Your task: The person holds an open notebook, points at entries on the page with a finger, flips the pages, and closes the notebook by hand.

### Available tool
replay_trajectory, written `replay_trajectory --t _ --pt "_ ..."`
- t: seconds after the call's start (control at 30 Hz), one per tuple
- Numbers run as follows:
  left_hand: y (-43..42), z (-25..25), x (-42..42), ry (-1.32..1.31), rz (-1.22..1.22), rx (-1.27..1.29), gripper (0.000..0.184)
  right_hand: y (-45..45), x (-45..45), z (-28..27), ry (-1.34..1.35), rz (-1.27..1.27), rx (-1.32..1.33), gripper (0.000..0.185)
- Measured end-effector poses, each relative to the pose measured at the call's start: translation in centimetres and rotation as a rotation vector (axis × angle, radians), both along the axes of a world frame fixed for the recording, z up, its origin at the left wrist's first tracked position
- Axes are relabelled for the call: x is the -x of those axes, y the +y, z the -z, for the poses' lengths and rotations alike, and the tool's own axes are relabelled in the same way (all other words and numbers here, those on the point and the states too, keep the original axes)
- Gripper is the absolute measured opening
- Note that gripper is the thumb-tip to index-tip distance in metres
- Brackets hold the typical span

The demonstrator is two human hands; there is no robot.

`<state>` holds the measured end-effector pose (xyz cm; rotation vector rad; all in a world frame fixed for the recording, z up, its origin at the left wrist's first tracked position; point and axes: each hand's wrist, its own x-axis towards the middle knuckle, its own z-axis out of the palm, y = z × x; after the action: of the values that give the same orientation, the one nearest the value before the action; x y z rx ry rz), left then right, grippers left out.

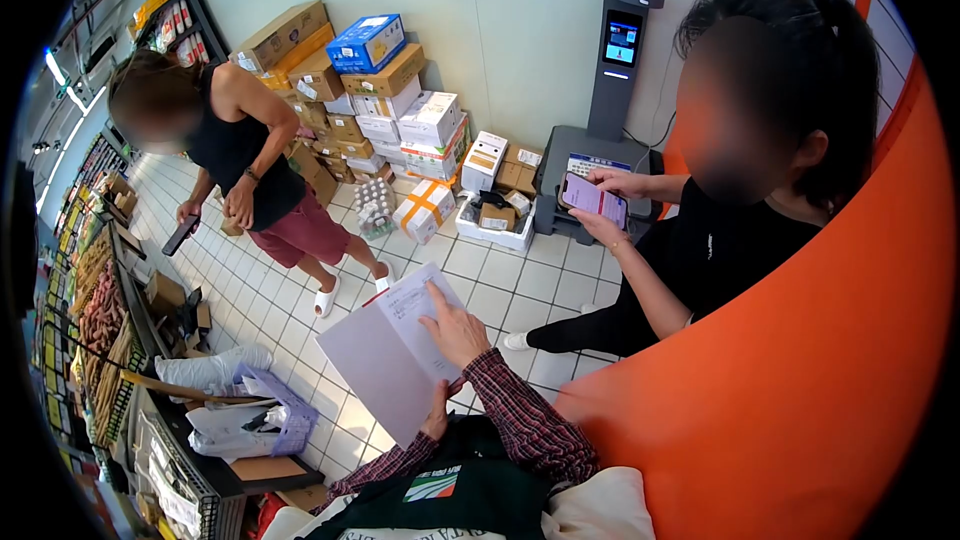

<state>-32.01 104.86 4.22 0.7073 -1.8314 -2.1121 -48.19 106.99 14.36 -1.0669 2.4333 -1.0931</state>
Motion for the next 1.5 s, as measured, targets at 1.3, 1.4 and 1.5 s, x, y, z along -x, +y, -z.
replay_trajectory --t 1.3,1.4,1.5 --pt "-0.2 1.3 -0.3 0.048 -0.050 -0.012 0.049 3.0 1.6 6.8 0.038 0.411 0.301 0.033" --pt "0.0 0.8 -0.1 0.073 -0.059 -0.033 0.048 3.3 2.1 9.3 -0.555 0.304 0.367 0.039" --pt "0.2 -0.1 0.1 0.115 -0.090 -0.086 0.047 2.7 0.9 9.5 -0.803 0.285 0.435 0.044"
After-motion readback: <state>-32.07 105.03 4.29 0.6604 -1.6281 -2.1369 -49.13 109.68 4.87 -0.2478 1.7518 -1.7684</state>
